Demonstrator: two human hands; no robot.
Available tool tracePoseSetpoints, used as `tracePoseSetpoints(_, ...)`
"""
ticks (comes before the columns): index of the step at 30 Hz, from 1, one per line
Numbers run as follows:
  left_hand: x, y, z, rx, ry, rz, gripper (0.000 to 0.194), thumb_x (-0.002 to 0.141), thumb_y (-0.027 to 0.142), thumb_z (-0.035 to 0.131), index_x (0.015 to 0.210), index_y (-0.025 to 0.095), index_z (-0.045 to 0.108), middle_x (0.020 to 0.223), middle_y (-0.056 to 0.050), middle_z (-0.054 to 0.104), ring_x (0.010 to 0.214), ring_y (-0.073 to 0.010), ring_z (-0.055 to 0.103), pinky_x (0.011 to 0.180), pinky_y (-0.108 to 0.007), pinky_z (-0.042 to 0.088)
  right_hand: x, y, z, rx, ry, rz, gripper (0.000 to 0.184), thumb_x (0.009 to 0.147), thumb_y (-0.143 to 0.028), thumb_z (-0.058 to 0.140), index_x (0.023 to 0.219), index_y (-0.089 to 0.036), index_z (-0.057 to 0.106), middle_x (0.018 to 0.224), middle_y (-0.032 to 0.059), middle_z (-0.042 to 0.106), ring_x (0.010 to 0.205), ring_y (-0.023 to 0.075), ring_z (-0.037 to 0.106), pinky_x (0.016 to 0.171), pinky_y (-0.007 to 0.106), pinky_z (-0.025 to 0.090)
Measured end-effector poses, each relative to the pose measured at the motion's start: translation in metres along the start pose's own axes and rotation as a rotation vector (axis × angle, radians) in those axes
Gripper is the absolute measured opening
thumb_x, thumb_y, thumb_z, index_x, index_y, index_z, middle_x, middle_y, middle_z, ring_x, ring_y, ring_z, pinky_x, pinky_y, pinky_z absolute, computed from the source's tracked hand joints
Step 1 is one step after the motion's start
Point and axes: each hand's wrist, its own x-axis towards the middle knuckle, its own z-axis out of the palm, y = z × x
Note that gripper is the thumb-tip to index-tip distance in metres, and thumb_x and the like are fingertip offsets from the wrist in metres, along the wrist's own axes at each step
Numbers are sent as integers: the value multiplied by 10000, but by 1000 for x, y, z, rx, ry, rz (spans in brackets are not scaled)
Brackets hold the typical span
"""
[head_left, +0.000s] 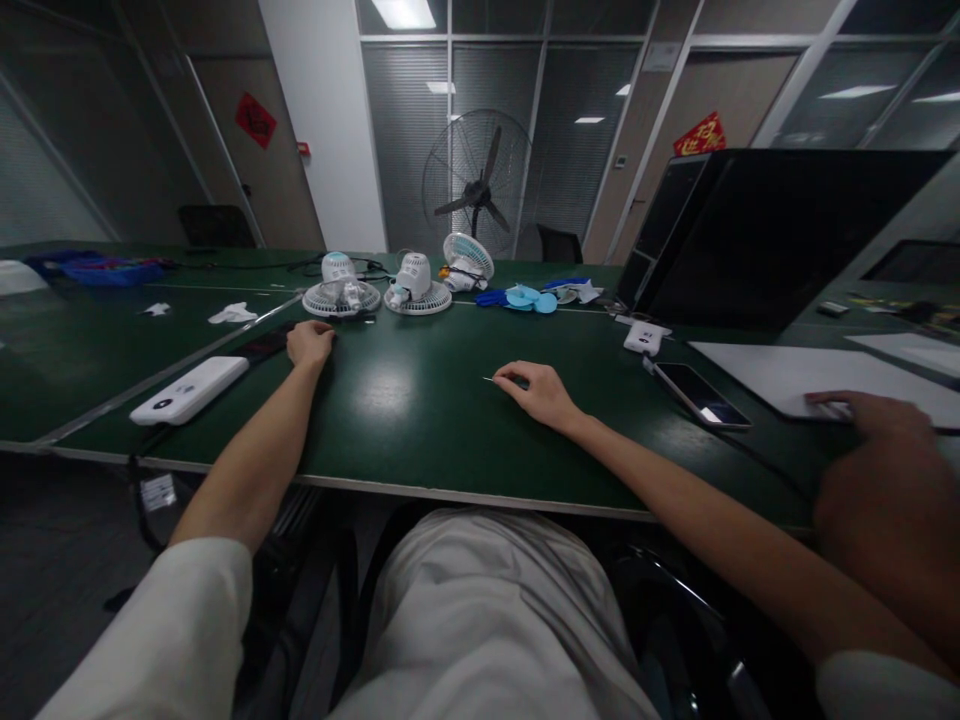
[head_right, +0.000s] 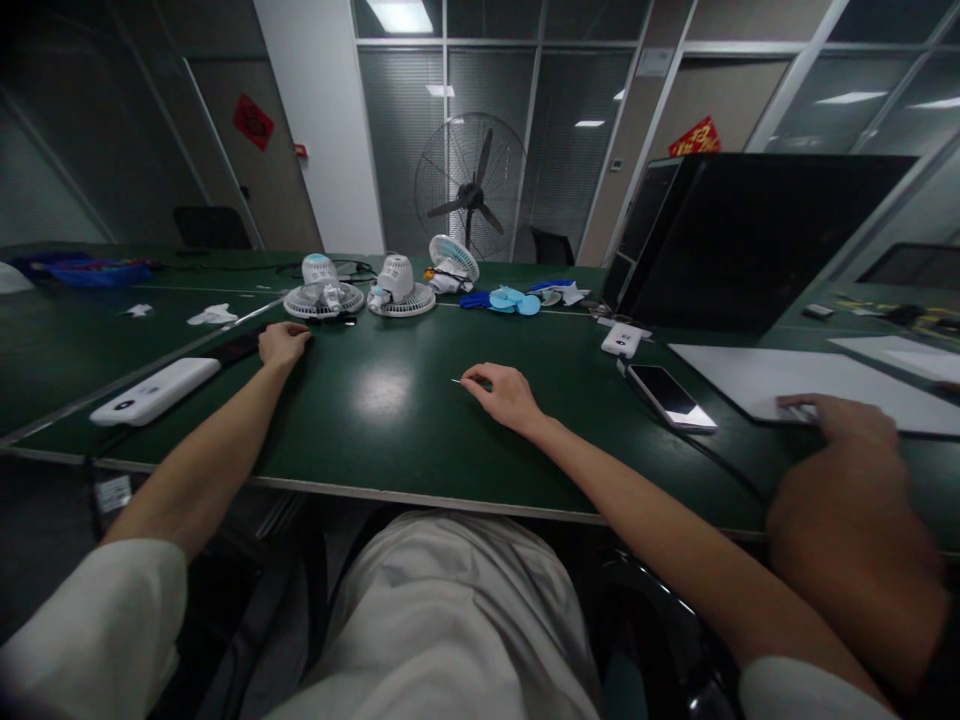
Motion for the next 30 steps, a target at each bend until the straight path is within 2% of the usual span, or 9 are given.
tracePoseSetpoints(7, 7, -9, 4, -32, -4, -11, 308, 856, 260, 754, 1145, 167, 802, 1173, -124, 776, 1158, -293, 679, 1038, -371, 501, 0, 1, 2, -4, 4, 5, 227, 1034, -405, 643, 1098, -242, 787, 1076, 71, 793, 949, 241, 739, 825, 380, 578)
tracePoseSetpoints(11, 9, -11, 3, -56, 0, -31, 344, 833, 240, 772, 1151, 111, 794, 1104, -140, 774, 1141, -312, 680, 1051, -393, 492, -1, 1, 2, -7, 5, 1, 236, 1039, -416, 635, 1100, -246, 787, 1076, 67, 792, 947, 237, 739, 812, 369, 574)
tracePoseSetpoints(15, 11, -12, 5, -48, 12, -47, 346, 833, 250, 767, 1147, 107, 791, 1097, -136, 768, 1133, -305, 679, 1061, -397, 487, -1, 2, 2, -18, -5, 3, 233, 1039, -414, 635, 1101, -245, 784, 1076, 59, 791, 938, 228, 738, 812, 362, 568)
tracePoseSetpoints(22, 10, -15, 7, 20, 11, 10, 334, 882, 307, 723, 1156, 132, 798, 1125, -161, 766, 1108, -305, 684, 1034, -397, 502, -1, -1, 1, -34, -1, 10, 214, 1032, -394, 643, 1086, -245, 787, 1071, 60, 797, 935, 231, 742, 816, 362, 560)
tracePoseSetpoints(26, 1, -1, 6, 91, 16, 104, 315, 855, 287, 705, 1115, 149, 817, 1136, -171, 768, 1105, -327, 680, 1034, -398, 506, -1, -4, 0, -32, -5, 8, 219, 1035, -399, 636, 1075, -245, 786, 1068, 54, 797, 933, 230, 743, 801, 354, 560)
tracePoseSetpoints(28, -7, 14, 9, 63, -71, 194, 270, 828, 293, 735, 1042, 161, 835, 1077, -137, 786, 1062, -314, 699, 1010, -361, 515, -1, -5, -1, -29, -10, 11, 214, 1033, -398, 640, 1079, -250, 788, 1068, 51, 797, 933, 232, 741, 801, 355, 562)
tracePoseSetpoints(30, -23, 36, 16, -19, -228, 285, 234, 798, 323, 784, 970, 177, 849, 991, -92, 800, 987, -290, 726, 944, -324, 536, -1, -6, -1, -19, -26, 8, 212, 1033, -394, 639, 1088, -253, 787, 1071, 50, 796, 932, 232, 740, 798, 354, 563)
